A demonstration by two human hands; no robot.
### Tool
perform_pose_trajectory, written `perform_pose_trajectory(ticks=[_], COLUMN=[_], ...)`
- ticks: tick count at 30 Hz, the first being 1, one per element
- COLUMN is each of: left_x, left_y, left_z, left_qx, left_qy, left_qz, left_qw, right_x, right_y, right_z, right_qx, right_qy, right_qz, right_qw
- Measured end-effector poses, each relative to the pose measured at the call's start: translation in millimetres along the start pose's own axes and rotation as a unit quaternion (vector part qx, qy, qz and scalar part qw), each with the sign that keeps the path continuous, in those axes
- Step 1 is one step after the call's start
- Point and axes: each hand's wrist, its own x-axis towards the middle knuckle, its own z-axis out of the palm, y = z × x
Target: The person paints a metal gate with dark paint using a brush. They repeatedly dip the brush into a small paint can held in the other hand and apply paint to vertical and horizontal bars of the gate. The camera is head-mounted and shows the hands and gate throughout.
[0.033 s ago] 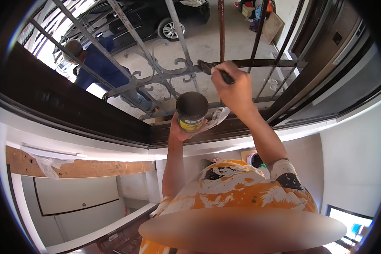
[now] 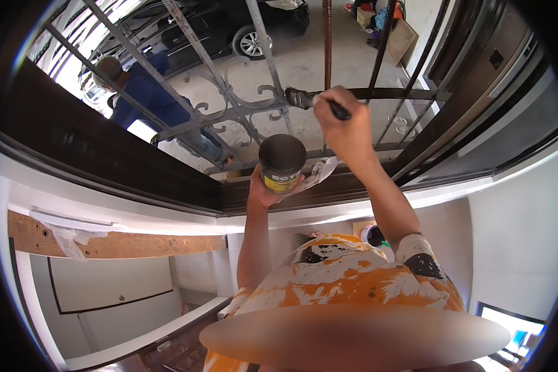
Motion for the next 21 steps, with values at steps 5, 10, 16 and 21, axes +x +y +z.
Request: perform_pose_trajectory(ticks=[5,10,16,21], left_x=[-3,3,5,6], left_y=[-5,1,5,5], left_z=[8,11,5,-3], left_qx=[0.018,0.057,0.019,0.004], left_qy=[0.039,-0.024,0.004,-0.021], left_qz=[0.005,-0.01,-0.009,0.012], left_qw=[0.999,0.998,1.0,1.0], right_x=[19,36,37,14], right_y=[12,25,23,9], right_z=[15,20,1,-21], right_qx=[0.086,0.048,-0.007,-0.06], right_qy=[-0.042,-0.054,-0.095,-0.125], right_qz=[0.208,0.157,0.14,-0.045], right_qw=[0.973,0.985,0.986,0.989])
